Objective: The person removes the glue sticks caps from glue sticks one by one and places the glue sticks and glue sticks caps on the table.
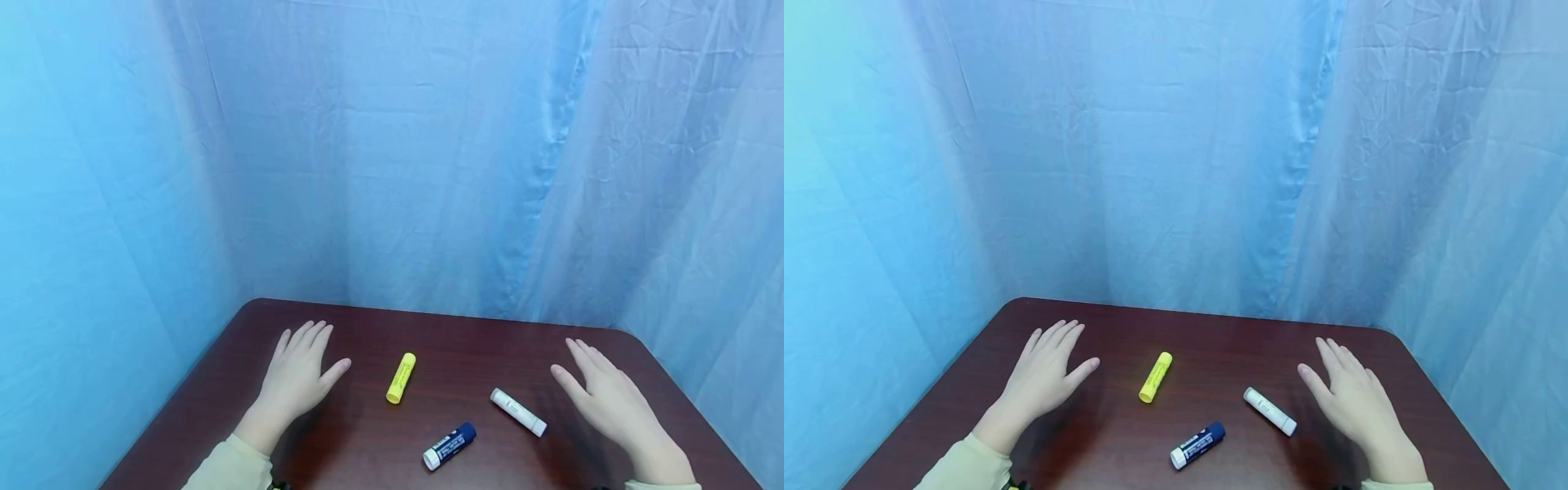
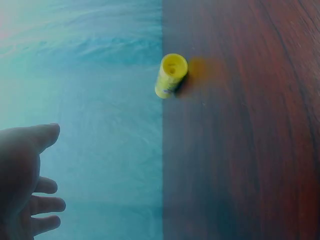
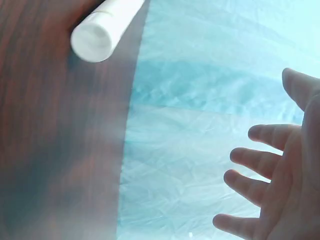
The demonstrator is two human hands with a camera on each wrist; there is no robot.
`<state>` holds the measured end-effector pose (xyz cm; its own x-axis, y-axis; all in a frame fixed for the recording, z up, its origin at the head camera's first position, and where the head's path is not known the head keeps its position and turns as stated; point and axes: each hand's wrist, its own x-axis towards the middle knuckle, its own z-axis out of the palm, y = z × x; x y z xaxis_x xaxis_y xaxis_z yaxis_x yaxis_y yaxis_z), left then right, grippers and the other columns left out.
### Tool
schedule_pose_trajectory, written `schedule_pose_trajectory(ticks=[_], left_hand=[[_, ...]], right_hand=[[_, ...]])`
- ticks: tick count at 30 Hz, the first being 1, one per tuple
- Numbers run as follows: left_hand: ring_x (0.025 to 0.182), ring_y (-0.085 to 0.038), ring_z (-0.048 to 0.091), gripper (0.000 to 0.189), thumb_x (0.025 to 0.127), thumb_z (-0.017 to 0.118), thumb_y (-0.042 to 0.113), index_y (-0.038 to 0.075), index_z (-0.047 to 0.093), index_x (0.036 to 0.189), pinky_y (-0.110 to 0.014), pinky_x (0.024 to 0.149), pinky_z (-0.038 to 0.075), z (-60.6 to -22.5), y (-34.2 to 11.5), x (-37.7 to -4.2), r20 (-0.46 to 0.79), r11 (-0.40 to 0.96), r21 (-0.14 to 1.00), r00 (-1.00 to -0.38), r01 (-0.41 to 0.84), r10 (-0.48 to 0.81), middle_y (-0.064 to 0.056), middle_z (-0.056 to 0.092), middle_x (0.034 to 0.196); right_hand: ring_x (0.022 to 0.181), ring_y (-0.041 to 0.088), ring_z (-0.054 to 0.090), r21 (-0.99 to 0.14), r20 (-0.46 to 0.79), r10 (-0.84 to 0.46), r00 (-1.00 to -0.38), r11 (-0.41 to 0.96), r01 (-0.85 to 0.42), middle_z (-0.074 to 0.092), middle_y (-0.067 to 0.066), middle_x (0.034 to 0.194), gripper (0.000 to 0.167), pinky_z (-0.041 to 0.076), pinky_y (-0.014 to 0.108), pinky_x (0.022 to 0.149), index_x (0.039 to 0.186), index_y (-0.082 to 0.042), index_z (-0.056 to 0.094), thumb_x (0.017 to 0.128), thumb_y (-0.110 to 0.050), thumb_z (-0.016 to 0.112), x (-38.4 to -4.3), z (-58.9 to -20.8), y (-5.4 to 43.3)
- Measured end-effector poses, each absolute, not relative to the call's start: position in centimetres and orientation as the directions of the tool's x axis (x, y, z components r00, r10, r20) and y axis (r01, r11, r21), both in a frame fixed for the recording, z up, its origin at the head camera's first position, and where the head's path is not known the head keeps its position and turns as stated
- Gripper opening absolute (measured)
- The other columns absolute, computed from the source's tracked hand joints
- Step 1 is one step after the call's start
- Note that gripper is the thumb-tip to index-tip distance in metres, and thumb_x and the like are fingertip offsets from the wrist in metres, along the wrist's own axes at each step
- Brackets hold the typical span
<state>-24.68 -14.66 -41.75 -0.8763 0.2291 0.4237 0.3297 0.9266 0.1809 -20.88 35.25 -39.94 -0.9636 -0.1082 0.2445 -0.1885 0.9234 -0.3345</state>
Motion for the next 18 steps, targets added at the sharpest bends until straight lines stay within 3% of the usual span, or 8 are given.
schedule_pose_trajectory(ticks=[7,18], left_hand=[[0.14,-0.034,0.042,0.074,0.095,0.062,0.058,0.005,0.053,0.145,-0.058,0.115,0.025,-40.5,-13.9,-24.1,0.497,0.907,0.164,-0.826,0.388,0.264,-0.014,0.053,0.147],[0.134,-0.032,0.049,0.07,0.094,0.065,0.055,0.004,0.055,0.142,-0.054,0.11,0.035,-39.0,-12.4,-23.2,0.581,0.866,0.179,-0.761,0.466,0.289,-0.013,0.057,0.142]], right_hand=[[0.147,0.046,0.026,-0.413,0.338,-0.124,-0.933,0.871,-0.266,0.03,0.021,0.162,0.072,0.024,0.07,0.106,0.162,-0.011,0.025,0.106,-0.049,0.049,-20.2,-38.7,34.2],[0.144,0.041,0.034,-0.445,0.438,-0.122,-0.89,0.831,-0.333,0.038,0.013,0.159,0.064,0.031,0.066,0.104,0.159,-0.021,0.035,0.104,-0.043,0.057,-19.6,-36.7,32.2]])
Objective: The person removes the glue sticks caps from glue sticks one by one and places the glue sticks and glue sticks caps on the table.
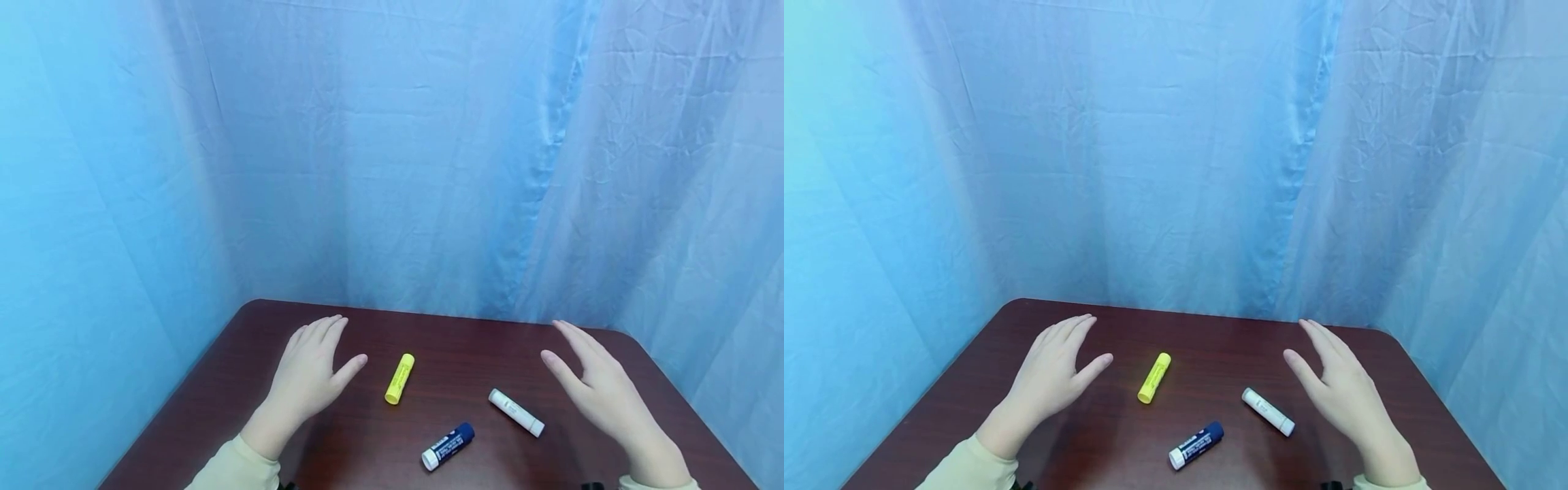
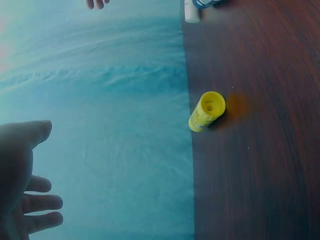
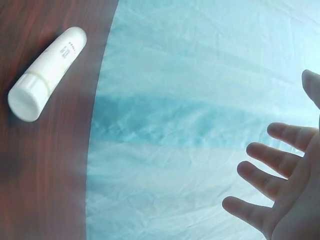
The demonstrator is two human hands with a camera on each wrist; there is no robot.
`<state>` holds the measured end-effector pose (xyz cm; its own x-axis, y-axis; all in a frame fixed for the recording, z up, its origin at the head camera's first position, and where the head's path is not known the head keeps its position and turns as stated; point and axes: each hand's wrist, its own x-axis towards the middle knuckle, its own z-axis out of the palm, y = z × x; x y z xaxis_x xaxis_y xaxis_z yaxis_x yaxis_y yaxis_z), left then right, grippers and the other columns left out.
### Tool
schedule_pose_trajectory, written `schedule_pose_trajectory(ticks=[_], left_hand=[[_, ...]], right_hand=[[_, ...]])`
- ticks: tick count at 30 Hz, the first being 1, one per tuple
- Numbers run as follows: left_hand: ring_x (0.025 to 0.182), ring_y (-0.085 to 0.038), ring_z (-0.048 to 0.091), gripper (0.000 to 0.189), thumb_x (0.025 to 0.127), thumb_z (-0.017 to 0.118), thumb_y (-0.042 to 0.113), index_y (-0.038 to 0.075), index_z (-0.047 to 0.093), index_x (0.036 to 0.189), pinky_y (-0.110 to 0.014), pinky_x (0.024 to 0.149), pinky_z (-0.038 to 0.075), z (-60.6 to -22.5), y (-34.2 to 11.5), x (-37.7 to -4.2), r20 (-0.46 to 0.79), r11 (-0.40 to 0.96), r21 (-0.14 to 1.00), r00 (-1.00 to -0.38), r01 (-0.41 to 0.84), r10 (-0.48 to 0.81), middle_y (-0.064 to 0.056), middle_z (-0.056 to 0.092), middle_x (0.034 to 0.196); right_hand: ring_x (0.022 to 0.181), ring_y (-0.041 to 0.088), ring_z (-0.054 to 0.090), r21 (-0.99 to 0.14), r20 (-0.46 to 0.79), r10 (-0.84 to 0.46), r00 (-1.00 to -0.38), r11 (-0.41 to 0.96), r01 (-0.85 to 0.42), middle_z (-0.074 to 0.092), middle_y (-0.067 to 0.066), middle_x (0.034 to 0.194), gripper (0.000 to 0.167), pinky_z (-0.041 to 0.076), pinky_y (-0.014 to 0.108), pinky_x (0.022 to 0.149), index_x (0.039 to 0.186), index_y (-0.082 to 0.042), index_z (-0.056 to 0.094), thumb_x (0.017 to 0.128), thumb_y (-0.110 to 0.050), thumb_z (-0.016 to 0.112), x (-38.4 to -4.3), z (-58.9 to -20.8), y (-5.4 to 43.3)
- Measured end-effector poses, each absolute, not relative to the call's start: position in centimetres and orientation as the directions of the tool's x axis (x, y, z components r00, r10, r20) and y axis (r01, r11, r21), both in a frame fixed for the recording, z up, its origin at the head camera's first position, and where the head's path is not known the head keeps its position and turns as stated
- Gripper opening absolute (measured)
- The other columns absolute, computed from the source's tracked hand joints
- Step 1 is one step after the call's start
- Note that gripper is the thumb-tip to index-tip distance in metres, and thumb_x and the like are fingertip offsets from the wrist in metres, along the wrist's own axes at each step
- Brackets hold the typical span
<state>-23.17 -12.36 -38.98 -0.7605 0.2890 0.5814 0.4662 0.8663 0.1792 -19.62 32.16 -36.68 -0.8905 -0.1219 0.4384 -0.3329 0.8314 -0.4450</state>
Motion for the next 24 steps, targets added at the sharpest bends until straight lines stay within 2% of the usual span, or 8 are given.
schedule_pose_trajectory(ticks=[6,14,18,24], left_hand=[[0.129,-0.032,0.054,0.067,0.093,0.069,0.051,0.004,0.057,0.139,-0.055,0.104,0.041,-38.6,-11.6,-23.3,0.606,0.84,0.24,-0.751,0.487,0.263,-0.012,0.059,0.139],[0.131,-0.029,0.054,0.066,0.092,0.072,0.047,0.008,0.056,0.143,-0.055,0.104,0.043,-38.2,-10.3,-23.4,0.496,0.768,0.451,-0.843,0.455,0.207,-0.007,0.059,0.141],[0.131,-0.028,0.054,0.067,0.091,0.074,0.046,0.008,0.056,0.143,-0.051,0.105,0.043,-38.1,-9.8,-23.4,0.473,0.761,0.485,-0.861,0.43,0.186,-0.006,0.059,0.14],[0.127,-0.024,0.057,0.059,0.092,0.074,0.043,0.008,0.06,0.138,-0.047,0.101,0.047,-38.4,-8.8,-23.8,0.497,0.743,0.496,-0.849,0.448,0.18,-0.004,0.063,0.134]], right_hand=[[0.144,0.04,0.035,-0.483,0.461,-0.139,-0.876,0.789,-0.38,0.04,0.012,0.158,0.061,0.035,0.066,0.102,0.158,-0.022,0.037,0.104,-0.038,0.059,-20.1,-36.1,31.2],[0.129,0.043,0.052,-0.568,0.425,-0.126,-0.896,0.734,-0.373,0.046,0.014,0.153,0.067,0.048,0.061,0.091,0.159,-0.021,0.036,0.101,-0.041,0.064,-21.2,-36.5,29.9],[0.132,0.039,0.052,-0.608,0.415,-0.137,-0.899,0.694,-0.386,0.046,0.012,0.153,0.066,0.049,0.058,0.095,0.157,-0.019,0.038,0.1,-0.04,0.065,-22.0,-36.7,29.0],[0.134,0.035,0.052,-0.662,0.379,-0.144,-0.914,0.648,-0.377,0.046,0.007,0.154,0.065,0.05,0.05,0.097,0.155,-0.019,0.04,0.1,-0.043,0.065,-23.0,-36.9,28.0]])
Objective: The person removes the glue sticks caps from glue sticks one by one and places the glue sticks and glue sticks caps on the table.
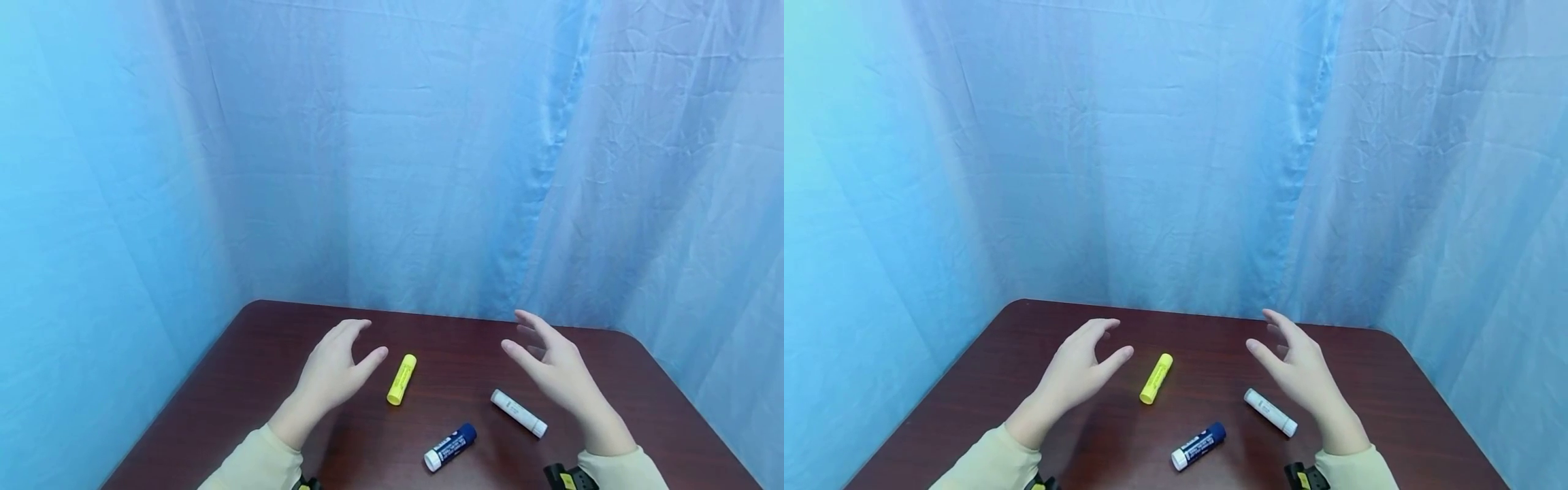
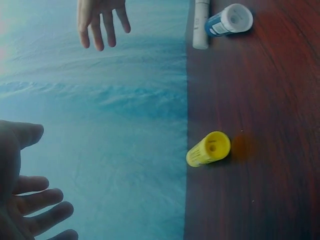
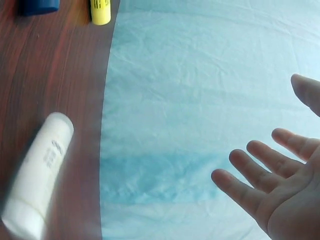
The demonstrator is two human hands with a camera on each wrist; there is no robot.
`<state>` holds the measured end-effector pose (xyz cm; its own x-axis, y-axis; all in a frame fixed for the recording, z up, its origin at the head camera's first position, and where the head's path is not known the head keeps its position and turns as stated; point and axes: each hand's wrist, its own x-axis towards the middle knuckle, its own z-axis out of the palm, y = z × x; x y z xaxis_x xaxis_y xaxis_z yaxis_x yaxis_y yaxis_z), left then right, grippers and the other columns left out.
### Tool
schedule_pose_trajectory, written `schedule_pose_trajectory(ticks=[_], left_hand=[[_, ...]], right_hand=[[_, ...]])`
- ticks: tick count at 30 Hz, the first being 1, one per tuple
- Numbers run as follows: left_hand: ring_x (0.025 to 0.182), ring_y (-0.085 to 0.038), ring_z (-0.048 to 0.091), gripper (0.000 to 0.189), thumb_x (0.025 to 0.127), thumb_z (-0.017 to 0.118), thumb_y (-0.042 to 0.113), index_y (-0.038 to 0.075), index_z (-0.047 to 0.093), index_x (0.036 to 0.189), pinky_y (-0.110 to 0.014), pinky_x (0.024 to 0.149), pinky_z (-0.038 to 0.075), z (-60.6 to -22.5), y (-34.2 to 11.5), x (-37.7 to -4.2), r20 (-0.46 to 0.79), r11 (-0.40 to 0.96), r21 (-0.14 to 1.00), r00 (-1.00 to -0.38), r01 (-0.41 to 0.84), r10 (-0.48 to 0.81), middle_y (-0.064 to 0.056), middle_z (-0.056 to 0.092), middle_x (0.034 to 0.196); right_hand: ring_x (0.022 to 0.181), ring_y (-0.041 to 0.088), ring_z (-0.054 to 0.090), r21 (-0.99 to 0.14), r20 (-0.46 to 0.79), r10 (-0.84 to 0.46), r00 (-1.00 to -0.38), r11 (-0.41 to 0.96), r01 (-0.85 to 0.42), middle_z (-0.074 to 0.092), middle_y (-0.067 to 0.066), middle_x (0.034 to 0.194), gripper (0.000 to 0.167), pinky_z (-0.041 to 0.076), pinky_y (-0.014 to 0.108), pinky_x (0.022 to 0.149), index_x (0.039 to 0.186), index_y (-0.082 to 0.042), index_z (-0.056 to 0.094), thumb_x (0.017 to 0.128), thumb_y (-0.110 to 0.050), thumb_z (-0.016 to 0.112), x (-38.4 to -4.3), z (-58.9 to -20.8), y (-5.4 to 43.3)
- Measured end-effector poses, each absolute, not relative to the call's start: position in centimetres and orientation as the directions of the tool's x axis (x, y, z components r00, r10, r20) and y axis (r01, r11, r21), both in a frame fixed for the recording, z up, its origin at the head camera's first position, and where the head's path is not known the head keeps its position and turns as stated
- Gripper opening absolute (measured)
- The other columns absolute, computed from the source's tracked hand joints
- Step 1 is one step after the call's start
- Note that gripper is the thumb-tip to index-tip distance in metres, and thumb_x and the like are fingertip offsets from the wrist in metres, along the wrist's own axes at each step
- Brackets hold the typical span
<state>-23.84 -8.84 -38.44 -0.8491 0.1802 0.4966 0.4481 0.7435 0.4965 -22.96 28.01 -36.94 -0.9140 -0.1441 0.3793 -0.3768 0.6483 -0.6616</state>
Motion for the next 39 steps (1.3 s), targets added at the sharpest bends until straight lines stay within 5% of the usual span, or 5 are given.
schedule_pose_trajectory(ticks=[9,17,25,39], left_hand=[[0.123,-0.023,0.059,0.058,0.092,0.073,0.042,0.009,0.06,0.138,-0.046,0.099,0.049,-39.5,-7.5,-24.8,0.442,0.74,0.53,-0.88,0.415,0.176,-0.004,0.063,0.132],[0.124,-0.025,0.059,0.057,0.092,0.073,0.042,0.01,0.06,0.137,-0.047,0.1,0.048,-40.5,-6.6,-25.6,0.367,0.752,0.558,-0.917,0.352,0.157,-0.005,0.063,0.133],[0.122,-0.028,0.059,0.056,0.092,0.074,0.039,0.007,0.06,0.136,-0.048,0.1,0.049,-41.7,-5.8,-26.3,0.312,0.751,0.584,-0.939,0.308,0.143,-0.009,0.062,0.133],[0.11,-0.028,0.063,0.056,0.09,0.077,0.038,0.005,0.06,0.133,-0.044,0.09,0.055,-43.5,-4.5,-27.4,0.211,0.774,0.589,-0.969,0.232,0.13,-0.013,0.063,0.126]], right_hand=[[0.133,0.032,0.053,-0.743,0.308,-0.16,-0.938,0.576,-0.342,0.048,0.008,0.152,0.068,0.052,0.051,0.095,0.156,-0.018,0.039,0.1,-0.047,0.063,-24.3,-37.9,26.8],[0.13,0.033,0.056,-0.862,0.256,-0.188,-0.948,0.4,-0.312,0.049,0.015,0.149,0.067,0.055,0.039,0.092,0.155,-0.01,0.038,0.101,-0.04,0.064,-25.7,-38.3,25.3],[0.127,0.036,0.058,-0.934,0.164,-0.192,-0.968,0.286,-0.215,0.05,0.02,0.146,0.066,0.054,0.046,0.092,0.152,-0.008,0.042,0.098,-0.034,0.07,-26.9,-39.1,24.3],[0.12,0.033,0.062,-0.944,0.023,-0.198,-0.98,0.319,-0.087,0.053,0.02,0.143,0.058,0.055,0.047,0.091,0.148,-0.006,0.048,0.097,-0.02,0.072,-28.1,-40.5,22.6]])
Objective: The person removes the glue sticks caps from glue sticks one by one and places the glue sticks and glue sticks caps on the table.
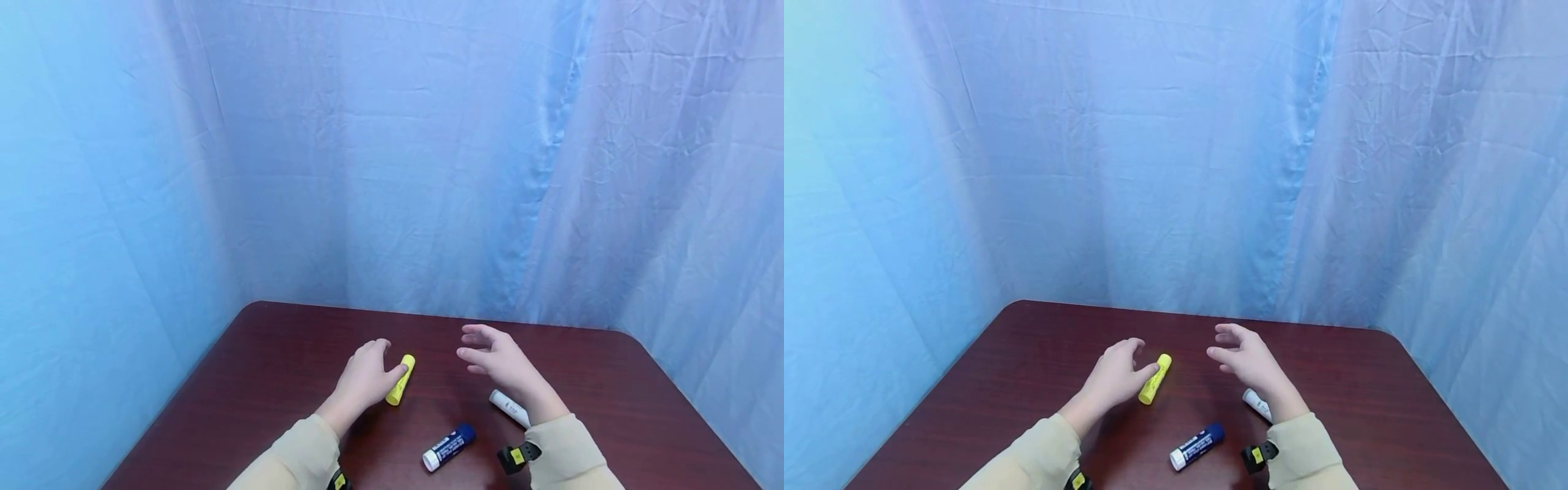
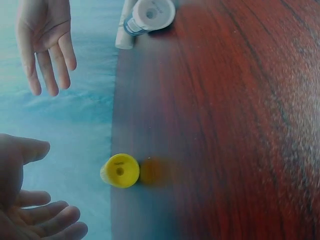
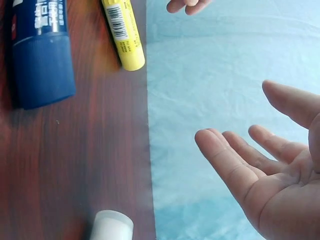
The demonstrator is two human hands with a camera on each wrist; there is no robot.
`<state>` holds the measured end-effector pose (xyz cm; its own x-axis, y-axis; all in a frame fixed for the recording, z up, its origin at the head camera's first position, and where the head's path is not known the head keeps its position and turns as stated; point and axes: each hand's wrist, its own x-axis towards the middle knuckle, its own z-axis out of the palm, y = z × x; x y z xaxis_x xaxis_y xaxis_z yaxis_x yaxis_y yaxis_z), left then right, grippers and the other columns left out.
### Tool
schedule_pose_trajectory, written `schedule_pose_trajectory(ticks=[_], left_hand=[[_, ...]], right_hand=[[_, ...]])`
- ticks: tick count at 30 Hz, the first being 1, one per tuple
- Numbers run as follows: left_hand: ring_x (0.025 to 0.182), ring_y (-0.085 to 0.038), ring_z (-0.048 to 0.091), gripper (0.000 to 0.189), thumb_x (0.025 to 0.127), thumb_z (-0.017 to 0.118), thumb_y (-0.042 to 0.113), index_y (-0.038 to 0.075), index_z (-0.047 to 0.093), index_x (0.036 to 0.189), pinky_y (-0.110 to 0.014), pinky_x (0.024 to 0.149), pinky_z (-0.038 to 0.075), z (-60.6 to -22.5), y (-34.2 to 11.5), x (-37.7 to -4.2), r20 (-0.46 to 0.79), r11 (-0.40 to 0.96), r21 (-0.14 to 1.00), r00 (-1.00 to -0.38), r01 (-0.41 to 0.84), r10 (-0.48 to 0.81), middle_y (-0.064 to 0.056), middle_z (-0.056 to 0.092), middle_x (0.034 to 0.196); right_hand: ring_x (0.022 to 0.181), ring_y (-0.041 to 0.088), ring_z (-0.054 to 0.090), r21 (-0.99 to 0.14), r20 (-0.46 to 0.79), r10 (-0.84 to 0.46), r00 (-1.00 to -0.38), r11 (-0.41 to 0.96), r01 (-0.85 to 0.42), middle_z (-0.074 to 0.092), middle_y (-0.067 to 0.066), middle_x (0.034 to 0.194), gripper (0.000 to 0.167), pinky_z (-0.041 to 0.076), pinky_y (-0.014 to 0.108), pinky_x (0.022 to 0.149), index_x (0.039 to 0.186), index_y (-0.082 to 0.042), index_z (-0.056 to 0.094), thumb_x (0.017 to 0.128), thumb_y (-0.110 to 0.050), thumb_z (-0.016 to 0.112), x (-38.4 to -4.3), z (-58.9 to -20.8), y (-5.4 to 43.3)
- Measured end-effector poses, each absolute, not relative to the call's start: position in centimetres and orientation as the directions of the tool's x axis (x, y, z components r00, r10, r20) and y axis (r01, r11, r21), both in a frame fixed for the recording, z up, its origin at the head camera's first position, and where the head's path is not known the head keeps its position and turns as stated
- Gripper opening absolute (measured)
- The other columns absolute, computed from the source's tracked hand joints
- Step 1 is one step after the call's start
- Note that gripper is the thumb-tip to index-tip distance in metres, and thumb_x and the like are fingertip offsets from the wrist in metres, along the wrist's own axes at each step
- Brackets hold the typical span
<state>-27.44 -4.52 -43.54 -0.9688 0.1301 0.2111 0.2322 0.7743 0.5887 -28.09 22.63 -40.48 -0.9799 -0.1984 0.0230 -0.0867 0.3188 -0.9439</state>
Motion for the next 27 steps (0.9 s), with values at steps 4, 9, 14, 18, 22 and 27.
schedule_pose_trajectory(ticks=[4,9,14,18,22,27], left_hand=[[0.103,-0.026,0.063,0.056,0.089,0.078,0.038,0.003,0.061,0.13,-0.042,0.085,0.056,-43.9,-4.1,-27.7,0.2,0.782,0.58,-0.971,0.227,0.134,-0.013,0.064,0.122],[0.104,-0.029,0.064,0.058,0.089,0.079,0.037,0.0,0.061,0.13,-0.045,0.086,0.056,-44.3,-3.6,-27.8,0.169,0.798,0.566,-0.976,0.209,0.136,-0.016,0.064,0.122],[0.1,-0.031,0.065,0.057,0.087,0.081,0.034,-0.003,0.064,0.125,-0.046,0.086,0.056,-44.8,-3.2,-28.0,0.151,0.813,0.549,-0.979,0.196,0.134,-0.018,0.065,0.116],[0.087,-0.027,0.065,0.049,0.085,0.082,0.033,-0.003,0.068,0.115,-0.043,0.079,0.057,-45.0,-3.0,-28.4,0.14,0.821,0.538,-0.981,0.189,0.134,-0.015,0.065,0.101],[0.066,-0.02,0.058,0.033,0.085,0.082,0.033,0.004,0.067,0.089,-0.036,0.063,0.052,-45.1,-2.8,-28.7,0.113,0.828,0.534,-0.985,0.173,0.132,-0.007,0.058,0.077],[0.056,-0.018,0.051,0.034,0.085,0.082,0.034,0.008,0.062,0.078,-0.033,0.055,0.046,-45.4,-2.4,-29.1,0.095,0.843,0.516,-0.988,0.152,0.12,-0.003,0.051,0.066]], right_hand=[[0.116,0.032,0.063,-0.938,0.011,-0.209,-0.978,0.336,-0.082,0.055,0.02,0.139,0.053,0.056,0.047,0.089,0.145,-0.004,0.051,0.097,-0.016,0.071,-28.4,-40.9,21.9],[0.112,0.029,0.066,-0.932,-0.032,-0.185,-0.982,0.359,-0.038,0.06,0.016,0.133,0.047,0.057,0.047,0.086,0.14,-0.004,0.056,0.097,-0.014,0.071,-28.9,-41.8,21.1],[0.11,0.028,0.066,-0.918,-0.055,-0.19,-0.98,0.395,-0.025,0.062,0.018,0.13,0.043,0.058,0.047,0.084,0.136,-0.003,0.059,0.096,-0.013,0.071,-29.1,-42.4,20.3],[0.107,0.029,0.067,-0.909,-0.068,-0.21,-0.975,0.416,-0.026,0.061,0.023,0.13,0.042,0.058,0.047,0.082,0.134,-0.001,0.059,0.095,-0.009,0.07,-29.2,-42.7,19.9],[0.104,0.029,0.068,-0.906,-0.089,-0.224,-0.97,0.423,-0.015,0.06,0.025,0.129,0.044,0.058,0.047,0.081,0.134,0.002,0.058,0.093,-0.006,0.069,-29.3,-42.8,19.6],[0.105,0.033,0.067,-0.9,-0.112,-0.256,-0.96,0.436,-0.011,0.059,0.025,0.128,0.047,0.058,0.047,0.081,0.137,0.005,0.055,0.093,-0.004,0.068,-29.4,-43.1,19.5]])
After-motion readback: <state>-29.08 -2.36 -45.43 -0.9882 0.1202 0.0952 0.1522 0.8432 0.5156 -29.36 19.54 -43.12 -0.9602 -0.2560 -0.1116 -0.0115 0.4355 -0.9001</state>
